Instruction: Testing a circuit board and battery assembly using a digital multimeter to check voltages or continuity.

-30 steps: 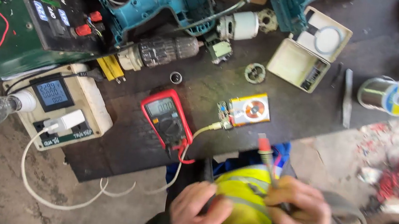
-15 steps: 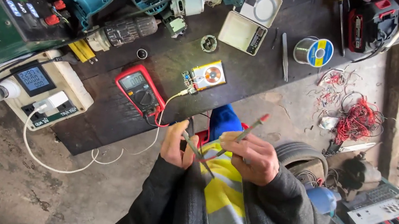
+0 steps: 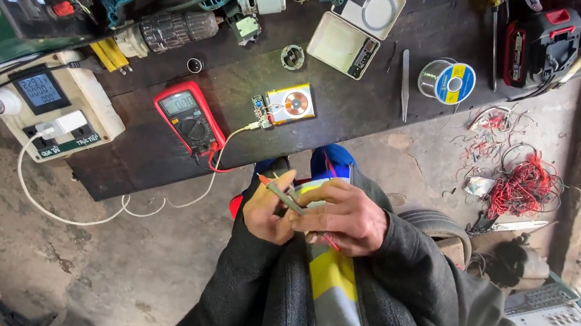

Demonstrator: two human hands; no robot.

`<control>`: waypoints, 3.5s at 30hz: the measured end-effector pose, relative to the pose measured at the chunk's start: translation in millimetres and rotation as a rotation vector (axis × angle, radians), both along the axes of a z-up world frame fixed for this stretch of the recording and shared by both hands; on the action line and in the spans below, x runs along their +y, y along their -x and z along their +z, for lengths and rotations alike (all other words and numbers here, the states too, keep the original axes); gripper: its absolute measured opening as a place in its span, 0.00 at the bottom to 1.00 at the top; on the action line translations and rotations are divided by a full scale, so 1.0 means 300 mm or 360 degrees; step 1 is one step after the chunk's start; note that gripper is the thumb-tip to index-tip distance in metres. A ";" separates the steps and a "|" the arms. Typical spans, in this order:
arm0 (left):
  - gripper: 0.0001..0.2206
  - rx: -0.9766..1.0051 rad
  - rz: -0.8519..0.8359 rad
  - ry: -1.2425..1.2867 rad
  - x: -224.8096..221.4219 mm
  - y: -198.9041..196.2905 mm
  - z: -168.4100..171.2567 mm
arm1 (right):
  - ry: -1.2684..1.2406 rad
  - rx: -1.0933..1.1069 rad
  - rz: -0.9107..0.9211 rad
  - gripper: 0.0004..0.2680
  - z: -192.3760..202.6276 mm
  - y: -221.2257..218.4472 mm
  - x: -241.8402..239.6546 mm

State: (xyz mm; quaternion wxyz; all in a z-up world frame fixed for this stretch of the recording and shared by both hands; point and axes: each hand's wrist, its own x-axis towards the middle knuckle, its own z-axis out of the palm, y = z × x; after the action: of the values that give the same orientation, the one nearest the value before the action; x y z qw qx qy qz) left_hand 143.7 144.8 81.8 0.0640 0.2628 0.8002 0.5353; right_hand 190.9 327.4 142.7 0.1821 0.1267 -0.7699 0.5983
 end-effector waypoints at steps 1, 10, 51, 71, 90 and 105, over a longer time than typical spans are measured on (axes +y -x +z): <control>0.18 -0.0275 0.0060 -0.0223 0.009 -0.001 0.017 | 0.0150 -0.0081 0.0078 0.10 -0.014 -0.011 0.016; 0.24 -0.0651 0.0168 -0.0548 0.001 -0.026 -0.092 | 0.0248 -0.0326 0.0238 0.08 -0.047 0.045 0.060; 0.11 -0.0872 0.0196 -0.0195 0.004 0.352 -0.217 | 0.0354 -0.0487 -0.1237 0.03 -0.416 0.080 -0.203; 0.09 -0.0692 -0.0171 -0.0052 0.024 0.392 -0.223 | 0.0351 -0.0497 -0.1260 0.05 -0.501 0.123 -0.242; 0.10 -0.0654 -0.0192 0.0009 0.012 0.397 -0.239 | 0.0149 -0.0352 -0.1380 0.04 -0.511 0.164 -0.259; 0.10 -0.0669 -0.0167 0.0021 0.016 0.395 -0.240 | 0.0120 -0.0418 -0.1389 0.03 -0.496 0.164 -0.257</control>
State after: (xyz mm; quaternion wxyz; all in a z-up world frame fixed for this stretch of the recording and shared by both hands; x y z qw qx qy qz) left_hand 25.1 149.6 9.9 0.2590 0.1862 0.7578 0.5691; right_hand 141.7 250.3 -6.2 0.3224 -0.2932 -0.7456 0.5042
